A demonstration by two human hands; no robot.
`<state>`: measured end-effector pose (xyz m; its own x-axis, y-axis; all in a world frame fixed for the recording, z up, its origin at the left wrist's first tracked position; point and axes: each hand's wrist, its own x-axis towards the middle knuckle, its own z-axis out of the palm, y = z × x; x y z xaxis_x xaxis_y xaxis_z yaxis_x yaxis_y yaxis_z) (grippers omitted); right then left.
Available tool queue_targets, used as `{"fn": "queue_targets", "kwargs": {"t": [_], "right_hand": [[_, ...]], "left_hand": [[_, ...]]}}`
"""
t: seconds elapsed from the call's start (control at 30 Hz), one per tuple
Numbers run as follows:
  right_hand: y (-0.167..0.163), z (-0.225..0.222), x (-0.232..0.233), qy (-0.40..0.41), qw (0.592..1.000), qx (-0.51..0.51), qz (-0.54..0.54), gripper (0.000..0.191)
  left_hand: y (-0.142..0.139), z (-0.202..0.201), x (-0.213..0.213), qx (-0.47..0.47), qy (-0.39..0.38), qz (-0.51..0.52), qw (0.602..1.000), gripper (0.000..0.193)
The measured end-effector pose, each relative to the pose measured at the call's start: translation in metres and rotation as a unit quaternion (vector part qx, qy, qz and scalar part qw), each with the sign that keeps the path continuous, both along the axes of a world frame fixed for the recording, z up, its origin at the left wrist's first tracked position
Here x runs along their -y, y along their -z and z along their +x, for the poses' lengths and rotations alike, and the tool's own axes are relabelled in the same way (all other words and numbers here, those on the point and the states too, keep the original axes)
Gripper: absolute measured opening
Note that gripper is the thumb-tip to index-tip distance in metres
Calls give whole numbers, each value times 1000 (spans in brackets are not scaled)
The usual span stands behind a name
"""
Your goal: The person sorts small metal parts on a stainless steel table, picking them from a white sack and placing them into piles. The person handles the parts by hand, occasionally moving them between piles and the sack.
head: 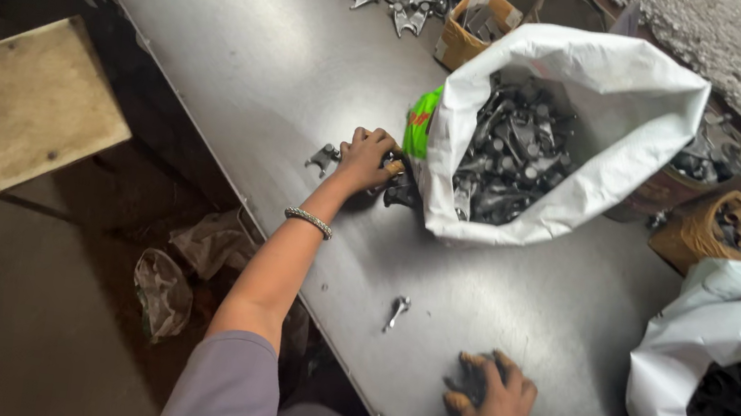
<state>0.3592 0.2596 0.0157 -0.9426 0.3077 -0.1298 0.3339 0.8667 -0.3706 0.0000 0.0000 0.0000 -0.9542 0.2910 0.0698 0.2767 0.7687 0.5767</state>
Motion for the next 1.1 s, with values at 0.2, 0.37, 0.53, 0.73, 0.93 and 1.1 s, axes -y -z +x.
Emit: {"fn": "queue_targets", "kwargs": {"t": [0.2, 0.37, 0.53, 0.73, 0.93, 1.1], "right_hand": [[-26, -10, 13, -11, 1000, -28, -9, 70], [-37, 15, 11, -20, 999, -41, -22, 70], [-61, 37, 10, 11, 1000, -2, 12, 70], [-69, 27, 21, -60, 988, -139, -41, 54], [-31, -17, 57, -112, 989, -100, 11, 64], [-3, 0, 50, -137, 984, -116, -13, 30]], "left_hand": [[7, 84, -26, -9, 74, 2, 997, 33], [9, 131, -38, -18, 116, 90, 989, 34], [-27, 75, 27, -119, -168, -95, 974, 64], [-45, 82, 48, 75, -129, -64, 987, 91], [-33, 152, 7, 127, 112, -150, 974, 119], [-13, 207, -19, 175, 164, -159, 958, 127]]}}
